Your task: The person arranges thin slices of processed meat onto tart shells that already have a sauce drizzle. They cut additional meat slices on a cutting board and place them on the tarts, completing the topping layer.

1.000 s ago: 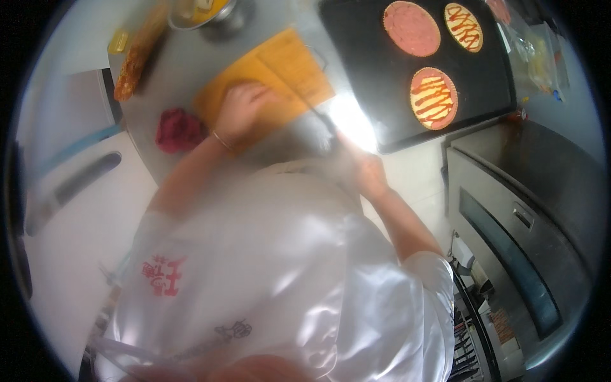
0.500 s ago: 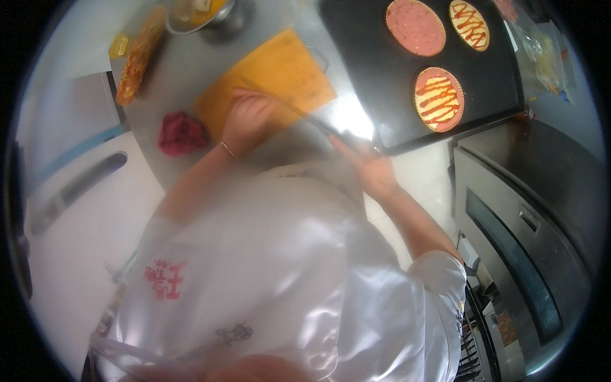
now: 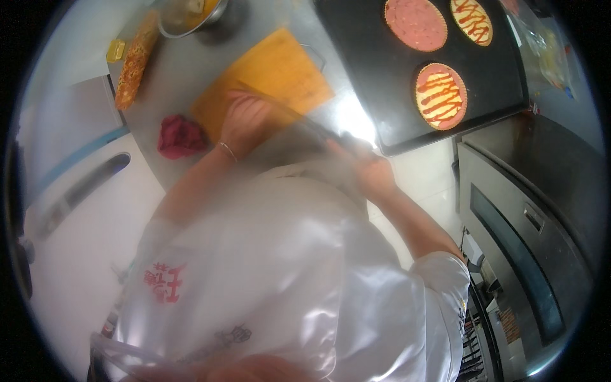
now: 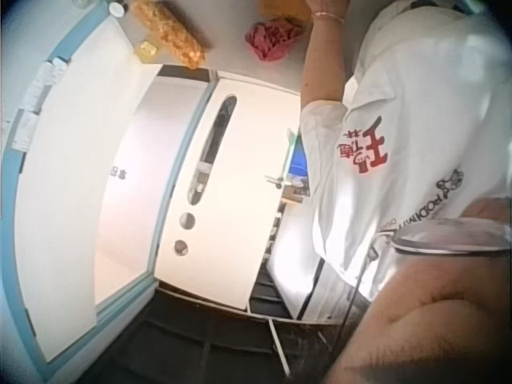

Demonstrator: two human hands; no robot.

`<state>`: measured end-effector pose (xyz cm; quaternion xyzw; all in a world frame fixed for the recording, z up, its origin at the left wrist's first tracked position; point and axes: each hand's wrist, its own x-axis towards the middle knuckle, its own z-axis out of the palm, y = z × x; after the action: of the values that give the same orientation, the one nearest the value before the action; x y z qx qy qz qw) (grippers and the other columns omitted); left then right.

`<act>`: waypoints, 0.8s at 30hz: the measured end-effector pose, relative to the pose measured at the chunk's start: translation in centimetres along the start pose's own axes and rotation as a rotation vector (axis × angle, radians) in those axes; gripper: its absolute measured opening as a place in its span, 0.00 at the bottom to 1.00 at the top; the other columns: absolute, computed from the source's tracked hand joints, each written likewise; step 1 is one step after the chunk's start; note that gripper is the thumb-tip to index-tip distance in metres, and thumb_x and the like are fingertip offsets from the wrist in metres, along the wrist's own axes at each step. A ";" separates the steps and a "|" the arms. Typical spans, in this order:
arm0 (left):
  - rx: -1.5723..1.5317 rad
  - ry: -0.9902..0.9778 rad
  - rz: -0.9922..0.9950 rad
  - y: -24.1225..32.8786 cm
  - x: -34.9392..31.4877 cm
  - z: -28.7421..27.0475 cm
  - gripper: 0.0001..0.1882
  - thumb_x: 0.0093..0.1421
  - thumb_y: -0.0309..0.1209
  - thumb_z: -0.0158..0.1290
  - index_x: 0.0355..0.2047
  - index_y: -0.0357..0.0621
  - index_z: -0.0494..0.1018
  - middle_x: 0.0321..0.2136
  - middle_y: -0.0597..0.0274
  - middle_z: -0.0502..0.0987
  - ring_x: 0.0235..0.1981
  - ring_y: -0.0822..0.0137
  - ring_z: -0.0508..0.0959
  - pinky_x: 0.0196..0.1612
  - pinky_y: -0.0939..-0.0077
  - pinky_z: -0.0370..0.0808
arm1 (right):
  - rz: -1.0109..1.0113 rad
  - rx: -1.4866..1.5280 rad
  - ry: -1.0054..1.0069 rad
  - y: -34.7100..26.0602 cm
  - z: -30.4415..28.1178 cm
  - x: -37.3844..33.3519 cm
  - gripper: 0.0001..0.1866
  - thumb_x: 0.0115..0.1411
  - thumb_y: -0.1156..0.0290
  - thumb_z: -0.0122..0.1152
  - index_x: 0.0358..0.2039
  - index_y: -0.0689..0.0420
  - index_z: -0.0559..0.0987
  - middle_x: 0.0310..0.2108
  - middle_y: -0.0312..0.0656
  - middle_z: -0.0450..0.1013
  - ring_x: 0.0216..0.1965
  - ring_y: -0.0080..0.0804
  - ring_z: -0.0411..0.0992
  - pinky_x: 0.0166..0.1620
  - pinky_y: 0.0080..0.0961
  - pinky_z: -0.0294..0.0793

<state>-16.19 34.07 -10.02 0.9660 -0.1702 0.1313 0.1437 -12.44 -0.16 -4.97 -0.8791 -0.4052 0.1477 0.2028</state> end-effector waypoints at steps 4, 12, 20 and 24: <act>0.003 -0.002 0.006 0.0 0.1 -0.1 0.19 0.51 0.25 0.54 0.45 0.46 0.77 0.48 0.67 0.75 0.53 0.66 0.73 0.61 0.65 0.67 | -0.018 0.021 0.023 -0.1 0.2 0.4 0.41 0.53 0.83 0.54 0.66 0.35 0.65 0.31 0.41 0.67 0.20 0.35 0.72 0.24 0.30 0.76; -0.019 0.003 -0.002 -0.1 0.3 0.2 0.20 0.51 0.25 0.54 0.47 0.46 0.77 0.46 0.67 0.77 0.51 0.66 0.75 0.60 0.66 0.69 | 0.122 0.026 -0.069 0.8 2.6 -0.8 0.42 0.53 0.84 0.52 0.67 0.35 0.64 0.30 0.42 0.68 0.20 0.38 0.72 0.25 0.31 0.76; -0.077 0.039 -0.013 -0.3 -0.3 0.8 0.21 0.50 0.24 0.55 0.47 0.47 0.77 0.47 0.65 0.77 0.50 0.65 0.75 0.59 0.65 0.69 | 0.104 -0.045 -0.062 2.1 2.6 -5.4 0.38 0.54 0.83 0.55 0.66 0.41 0.67 0.27 0.41 0.68 0.20 0.38 0.71 0.24 0.33 0.75; -0.100 0.007 -0.026 -0.3 -0.3 0.6 0.20 0.50 0.23 0.55 0.46 0.45 0.77 0.46 0.63 0.78 0.50 0.63 0.75 0.59 0.64 0.70 | 0.082 0.002 -0.062 1.5 2.3 -5.4 0.38 0.54 0.83 0.55 0.66 0.41 0.66 0.27 0.42 0.68 0.20 0.39 0.71 0.25 0.34 0.75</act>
<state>-16.24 34.21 -10.74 0.9593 -0.1633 0.1242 0.1940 -15.86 -4.69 -7.20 -0.8898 -0.3747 0.1836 0.1846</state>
